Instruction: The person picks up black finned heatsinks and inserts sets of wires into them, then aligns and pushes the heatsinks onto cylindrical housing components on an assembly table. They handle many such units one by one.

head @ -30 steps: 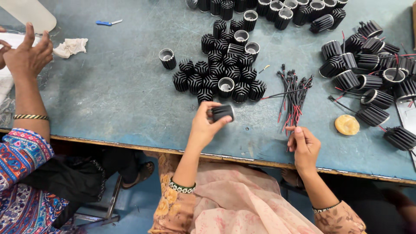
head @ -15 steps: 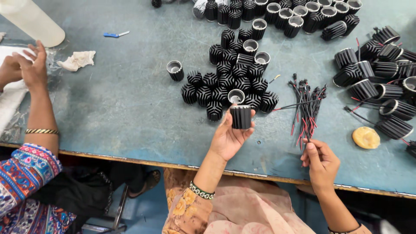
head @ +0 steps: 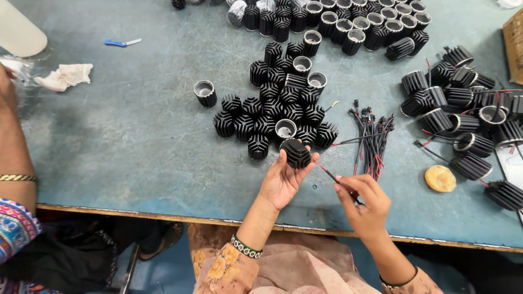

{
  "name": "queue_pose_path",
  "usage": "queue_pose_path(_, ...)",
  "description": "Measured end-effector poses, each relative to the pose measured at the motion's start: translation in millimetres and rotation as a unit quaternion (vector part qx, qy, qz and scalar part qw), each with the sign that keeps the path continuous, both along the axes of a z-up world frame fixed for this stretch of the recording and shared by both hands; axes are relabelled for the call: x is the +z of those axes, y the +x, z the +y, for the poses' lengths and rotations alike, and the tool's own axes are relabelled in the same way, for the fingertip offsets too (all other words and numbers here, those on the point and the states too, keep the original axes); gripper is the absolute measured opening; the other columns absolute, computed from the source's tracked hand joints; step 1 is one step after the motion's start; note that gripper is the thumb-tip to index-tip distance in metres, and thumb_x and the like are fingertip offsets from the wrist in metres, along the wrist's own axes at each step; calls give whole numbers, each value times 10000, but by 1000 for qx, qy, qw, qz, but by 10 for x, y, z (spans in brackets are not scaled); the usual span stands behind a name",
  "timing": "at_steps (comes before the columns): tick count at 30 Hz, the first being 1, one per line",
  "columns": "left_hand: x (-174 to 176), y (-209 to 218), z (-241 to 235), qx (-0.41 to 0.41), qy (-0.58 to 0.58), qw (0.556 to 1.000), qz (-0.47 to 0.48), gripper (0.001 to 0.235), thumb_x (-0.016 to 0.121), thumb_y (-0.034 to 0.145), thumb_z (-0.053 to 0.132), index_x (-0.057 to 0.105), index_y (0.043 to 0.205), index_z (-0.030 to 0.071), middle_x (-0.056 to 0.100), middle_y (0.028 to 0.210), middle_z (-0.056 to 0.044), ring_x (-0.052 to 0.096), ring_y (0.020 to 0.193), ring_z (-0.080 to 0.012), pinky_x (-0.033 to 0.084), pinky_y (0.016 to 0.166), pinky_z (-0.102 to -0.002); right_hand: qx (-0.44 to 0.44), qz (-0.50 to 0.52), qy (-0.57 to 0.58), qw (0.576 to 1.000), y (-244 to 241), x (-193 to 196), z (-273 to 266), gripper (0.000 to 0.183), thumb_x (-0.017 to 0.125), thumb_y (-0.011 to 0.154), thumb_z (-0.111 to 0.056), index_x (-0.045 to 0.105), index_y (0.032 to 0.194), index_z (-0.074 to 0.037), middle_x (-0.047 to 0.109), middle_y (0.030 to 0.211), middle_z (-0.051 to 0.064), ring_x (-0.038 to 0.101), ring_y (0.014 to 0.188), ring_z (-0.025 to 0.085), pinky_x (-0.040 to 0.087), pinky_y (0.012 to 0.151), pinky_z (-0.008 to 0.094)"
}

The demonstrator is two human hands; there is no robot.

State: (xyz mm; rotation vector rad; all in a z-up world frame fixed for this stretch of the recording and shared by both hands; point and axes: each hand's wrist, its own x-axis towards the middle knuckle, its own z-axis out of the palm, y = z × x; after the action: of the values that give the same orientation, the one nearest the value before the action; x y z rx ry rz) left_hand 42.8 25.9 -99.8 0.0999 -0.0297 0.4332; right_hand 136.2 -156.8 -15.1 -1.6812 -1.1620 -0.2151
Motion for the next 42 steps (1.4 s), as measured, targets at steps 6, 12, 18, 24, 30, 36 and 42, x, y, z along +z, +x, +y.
queue_pose_path(6,-317,36,-45,-21,-1,998,63,626,619,1015,471,563,1379,-36,686,1235,-186,675,1211,-354,586,1013,-416,-15,-25,-59,998,-64,40,-77,188,785,881,-51,768,1064,-88,690,902,43,610,676,97,475,577,224)
queue_pose_path(12,-345,-23,-41,-49,32,995,79,727,547,967,704,625,1283,54,700,1086,-112,722,938,-247,602,737,-324,-39,-35,-87,995,-53,204,-144,183,784,907,-38,777,1085,-82,681,915,57,581,675,115,452,589,248)
queue_pose_path(18,-188,-88,-84,-60,-1,996,60,740,570,960,711,612,1238,26,642,958,-71,548,707,-141,419,594,-266,-20,-43,-96,994,-79,307,-149,193,794,908,-15,766,1090,-73,658,938,63,604,714,113,484,607,237)
queue_pose_path(24,-176,-94,-101,-60,-7,998,17,763,581,957,712,602,1255,9,604,941,-64,542,742,-146,438,653,-276,-9,-43,-102,994,-69,311,-177,207,792,914,5,762,1105,-67,642,980,64,616,746,108,508,643,240)
queue_pose_path(30,-157,-120,-116,-63,2,998,29,808,595,925,711,589,1299,-6,631,989,-75,569,748,-138,451,666,-278,-2,-63,-113,992,-97,357,-170,213,799,908,10,762,1101,-75,631,951,48,600,723,93,492,600,217)
queue_pose_path(36,-129,-158,-137,-23,51,997,60,780,672,924,648,581,1341,-4,658,1006,-72,599,775,-137,486,707,-285,-6,-121,-146,982,-86,426,-121,236,841,849,3,780,1056,-96,640,900,35,510,617,115,403,576,281)
queue_pose_path(42,-119,-169,-144,3,83,994,70,763,703,925,608,573,1357,-7,666,1008,-70,620,803,-147,494,687,-300,9,-164,-155,974,-67,496,-89,227,845,875,-18,774,1073,-101,628,911,30,552,666,134,427,595,285)
